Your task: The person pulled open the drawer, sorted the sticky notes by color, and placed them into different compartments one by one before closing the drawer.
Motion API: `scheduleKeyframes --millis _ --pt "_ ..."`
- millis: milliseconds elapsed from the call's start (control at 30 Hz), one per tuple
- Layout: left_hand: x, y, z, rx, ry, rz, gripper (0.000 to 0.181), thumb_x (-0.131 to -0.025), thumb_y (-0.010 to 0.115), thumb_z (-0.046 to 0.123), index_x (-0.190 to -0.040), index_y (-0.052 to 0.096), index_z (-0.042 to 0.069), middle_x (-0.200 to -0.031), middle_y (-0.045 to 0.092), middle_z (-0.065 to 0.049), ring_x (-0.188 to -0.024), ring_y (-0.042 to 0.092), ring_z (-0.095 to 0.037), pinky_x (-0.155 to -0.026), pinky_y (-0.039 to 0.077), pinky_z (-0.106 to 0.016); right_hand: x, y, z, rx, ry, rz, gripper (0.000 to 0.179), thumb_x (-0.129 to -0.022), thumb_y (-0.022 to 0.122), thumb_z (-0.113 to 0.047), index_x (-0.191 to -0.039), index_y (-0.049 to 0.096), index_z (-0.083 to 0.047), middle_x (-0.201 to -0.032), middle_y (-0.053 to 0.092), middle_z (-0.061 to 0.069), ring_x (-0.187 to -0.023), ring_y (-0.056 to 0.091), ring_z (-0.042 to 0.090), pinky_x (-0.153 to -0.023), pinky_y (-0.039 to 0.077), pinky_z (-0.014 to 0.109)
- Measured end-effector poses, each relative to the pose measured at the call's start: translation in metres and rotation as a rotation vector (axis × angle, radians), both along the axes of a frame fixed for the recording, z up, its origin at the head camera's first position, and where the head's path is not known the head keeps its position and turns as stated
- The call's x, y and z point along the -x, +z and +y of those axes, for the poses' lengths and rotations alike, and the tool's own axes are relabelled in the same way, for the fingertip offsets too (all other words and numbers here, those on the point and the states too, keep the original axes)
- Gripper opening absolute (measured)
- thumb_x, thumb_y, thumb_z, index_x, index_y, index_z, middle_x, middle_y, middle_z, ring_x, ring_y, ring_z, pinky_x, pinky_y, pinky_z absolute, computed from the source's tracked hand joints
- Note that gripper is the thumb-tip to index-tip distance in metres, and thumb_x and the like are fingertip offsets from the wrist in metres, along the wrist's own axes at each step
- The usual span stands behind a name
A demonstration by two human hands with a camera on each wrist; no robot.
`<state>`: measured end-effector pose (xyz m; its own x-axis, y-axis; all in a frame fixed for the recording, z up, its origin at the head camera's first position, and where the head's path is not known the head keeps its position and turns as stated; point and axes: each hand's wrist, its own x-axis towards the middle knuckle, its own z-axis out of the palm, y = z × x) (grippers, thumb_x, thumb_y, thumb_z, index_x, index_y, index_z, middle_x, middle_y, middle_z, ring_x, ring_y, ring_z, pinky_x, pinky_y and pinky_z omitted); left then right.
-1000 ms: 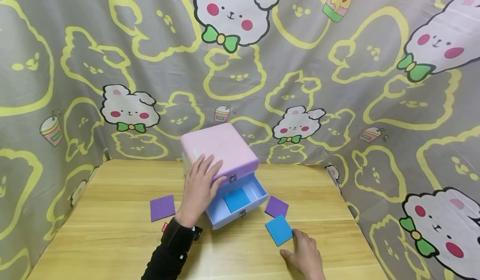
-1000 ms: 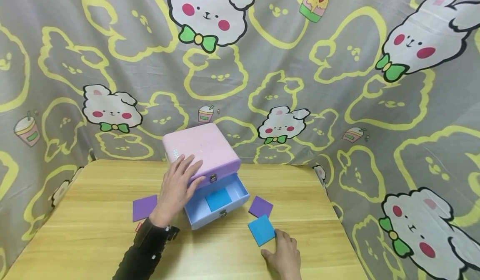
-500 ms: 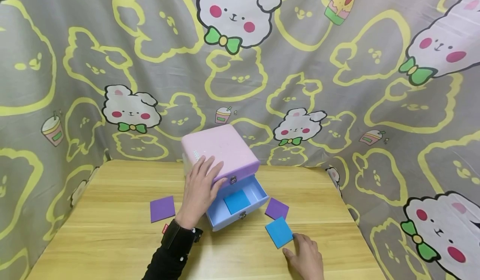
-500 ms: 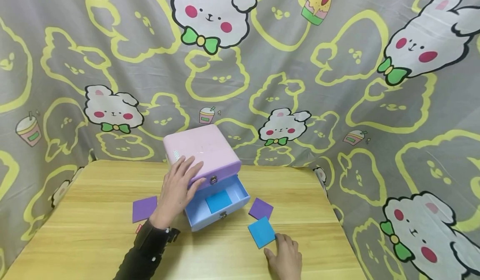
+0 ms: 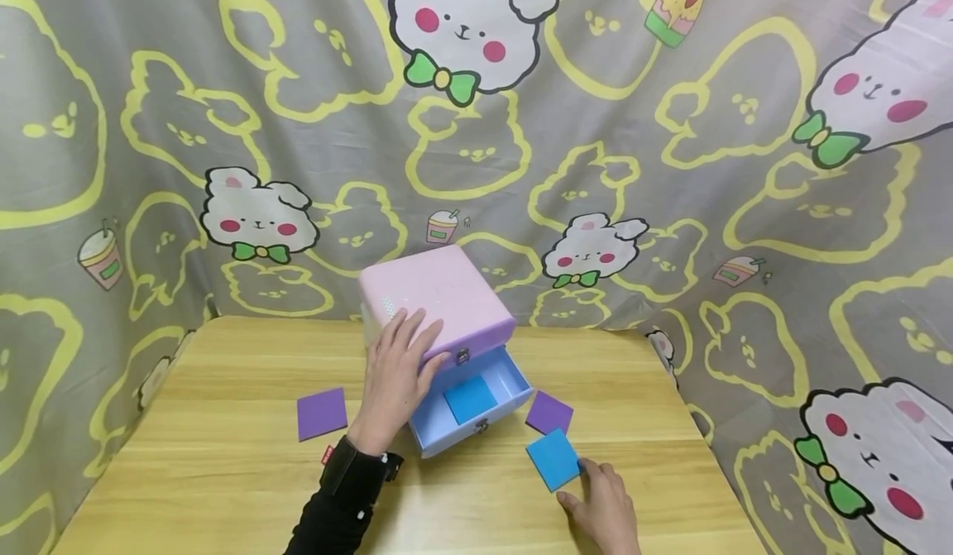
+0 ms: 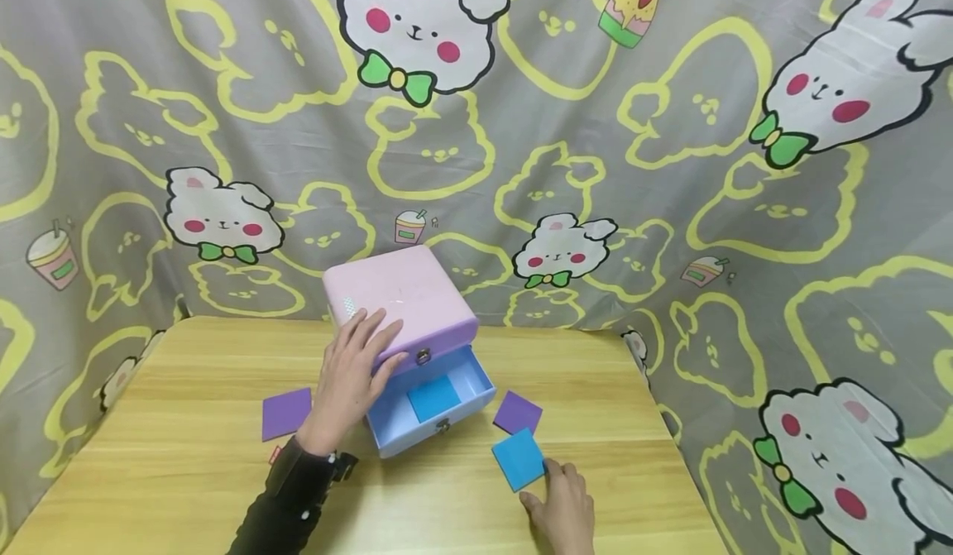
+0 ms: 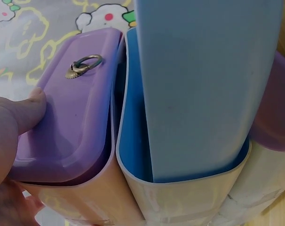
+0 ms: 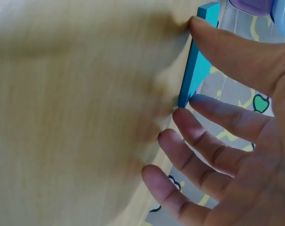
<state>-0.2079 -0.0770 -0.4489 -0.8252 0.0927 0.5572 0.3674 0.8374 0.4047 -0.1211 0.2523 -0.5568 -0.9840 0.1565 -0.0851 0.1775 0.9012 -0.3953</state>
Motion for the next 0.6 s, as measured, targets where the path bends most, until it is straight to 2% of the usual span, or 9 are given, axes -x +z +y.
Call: scheduleKeyframes --millis 200,400,500,600 --pt "-0.0002 -0.0007 -0.0002 0.001 0.001 -0.007 0.052 -0.094 0.07 0.038 -0.143 0.059 0.022 -0.155 0.05 -0.012 -0.151 0.035 -0.037 -0.115 0.035 -0.069 0.0007 -0.0021 -0.0018 0.014 -0.009 0.003 0.07 -0.073 0.091 -0.028 -0.127 0.063 0.007 -0.11 0.065 0.025 -0.102 0.063 0.042 -0.084 0.056 0.06" --pt "0.0005 -0.0029 -0.0004 0.004 -0.003 -0.003 0.052 -0.094 0.07 0.038 -0.143 0.059 0.022 -0.155 0.05 -0.012 -0.151 0.035 -0.037 -0.115 0.035 -0.069 -0.0018 -0.0048 -0.004 -0.017 0.002 0.046 0.069 -0.075 0.088 -0.044 -0.117 0.065 0.005 -0.13 0.059 0.033 -0.116 0.055 0.053 -0.086 0.052 0.069" --pt "0.0001 -0.0042 -0.0005 0.0 -0.007 -0.003 0.052 -0.094 0.07 0.038 -0.143 0.059 0.021 -0.155 0.05 -0.013 -0.151 0.035 -0.038 -0.115 0.035 -0.069 -0.0008 -0.0062 -0.0048 -0.022 -0.008 0.031 0.07 -0.076 0.083 -0.055 -0.113 0.065 0.001 -0.124 0.065 0.03 -0.118 0.055 0.054 -0.087 0.052 0.07" --pt "0.0002 -0.0041 -0.0007 -0.006 -0.009 0.0 0.052 -0.094 0.07 0.038 -0.143 0.059 0.021 -0.155 0.05 -0.013 -0.151 0.035 -0.038 -0.116 0.034 -0.069 0.0022 -0.008 -0.0046 -0.034 -0.017 0.043 0.072 -0.076 0.082 -0.058 -0.113 0.064 0.002 -0.11 0.071 0.023 -0.114 0.059 0.052 -0.085 0.054 0.067"
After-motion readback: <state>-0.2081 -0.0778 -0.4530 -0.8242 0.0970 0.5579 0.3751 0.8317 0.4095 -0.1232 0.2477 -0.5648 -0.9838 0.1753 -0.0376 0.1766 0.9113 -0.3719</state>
